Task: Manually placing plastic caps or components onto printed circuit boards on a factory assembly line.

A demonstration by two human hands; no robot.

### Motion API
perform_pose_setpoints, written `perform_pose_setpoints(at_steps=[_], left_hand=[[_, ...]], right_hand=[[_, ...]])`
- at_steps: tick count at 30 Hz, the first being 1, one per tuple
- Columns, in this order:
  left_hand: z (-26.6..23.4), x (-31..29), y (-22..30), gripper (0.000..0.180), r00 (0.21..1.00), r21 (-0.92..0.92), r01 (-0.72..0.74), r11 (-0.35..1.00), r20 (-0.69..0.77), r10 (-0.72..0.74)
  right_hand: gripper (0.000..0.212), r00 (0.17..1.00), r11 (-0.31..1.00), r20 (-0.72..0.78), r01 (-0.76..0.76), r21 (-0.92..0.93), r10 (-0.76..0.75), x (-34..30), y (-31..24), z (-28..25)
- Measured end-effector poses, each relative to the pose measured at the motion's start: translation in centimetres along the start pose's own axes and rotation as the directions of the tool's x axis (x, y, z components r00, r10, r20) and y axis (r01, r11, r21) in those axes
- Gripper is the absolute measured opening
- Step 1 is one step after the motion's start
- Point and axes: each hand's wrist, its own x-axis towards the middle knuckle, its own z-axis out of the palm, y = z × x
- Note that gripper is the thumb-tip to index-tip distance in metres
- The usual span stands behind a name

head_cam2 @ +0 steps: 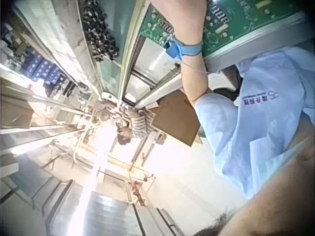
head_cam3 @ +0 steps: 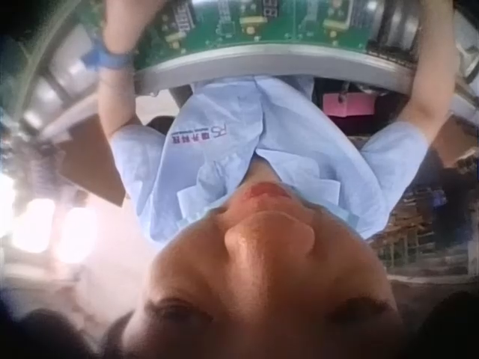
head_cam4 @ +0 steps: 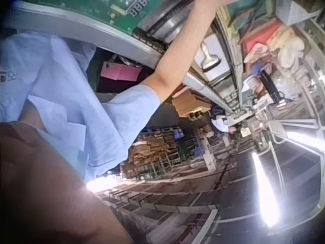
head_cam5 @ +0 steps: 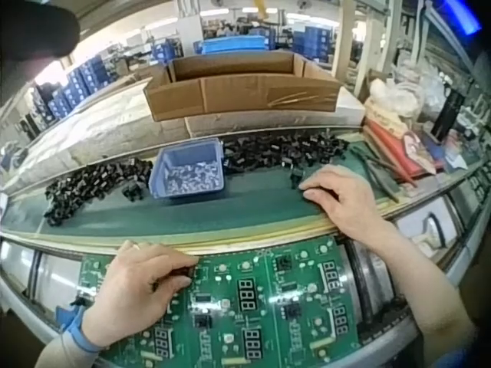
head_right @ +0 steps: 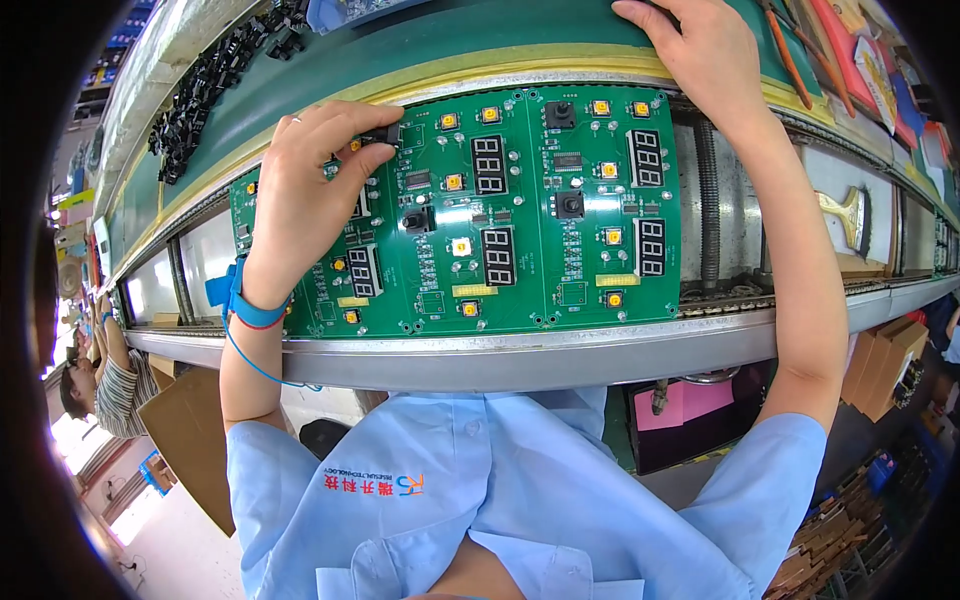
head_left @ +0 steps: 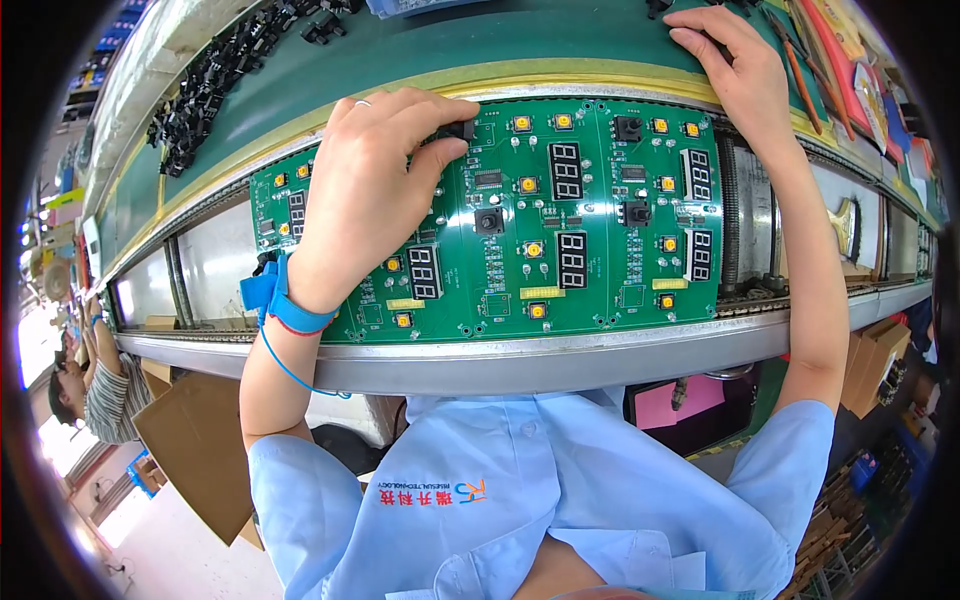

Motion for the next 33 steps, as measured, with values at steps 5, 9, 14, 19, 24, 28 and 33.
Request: perform_pose_setpoints(at_steps=[5, 9, 14, 19, 24, 28, 33], left_hand=[[0.4, -0.1, 0.0, 0.021, 0.986, 0.128, -0.150, 0.980, -0.048, 0.158], [0.5, 0.2, 0.9, 0.024, 0.984, 0.211, -0.168, 0.963, -0.015, 0.175], [0.3, 0.4, 1.6, 0.013, 0.983, 0.316, -0.182, 0.931, 0.023, 0.184], [0.5, 0.4, 1.4, 0.011, 0.986, 0.382, -0.164, 0.909, 0.059, 0.154], [-2.4, 1.8, -2.8, 0.030, 0.990, -0.024, 0.032, 0.999, -0.139, -0.035], [-4.3, 3.2, -13.4, 0.041, 0.985, 0.380, 0.070, 0.922, -0.170, -0.005], [-3.6, 3.7, -17.7, 0.042, 0.979, 0.183, 0.205, 0.962, -0.061, -0.197]], right_hand=[[0.026, 0.882, 0.860, 0.148, -0.470, 0.198, 0.448, 0.6, -1.5, -0.2], [0.021, 0.981, 0.962, 0.165, -0.141, 0.235, 0.104, -0.1, 0.8, 0.7], [0.018, 0.985, 0.982, 0.170, -0.071, 0.173, 0.041, -0.5, 0.0, 0.2], [0.018, 0.989, 0.978, 0.136, -0.089, 0.191, 0.064, -0.9, -0.4, -0.6], [0.016, 0.972, 0.858, 0.155, -0.231, 0.458, 0.179, -3.5, -5.0, -3.5], [0.022, 0.969, 0.920, 0.248, -0.111, 0.377, 0.015, -7.3, -10.3, -5.5], [0.033, 0.962, 0.968, 0.262, 0.010, 0.252, -0.078, -10.0, -12.4, -5.1]])
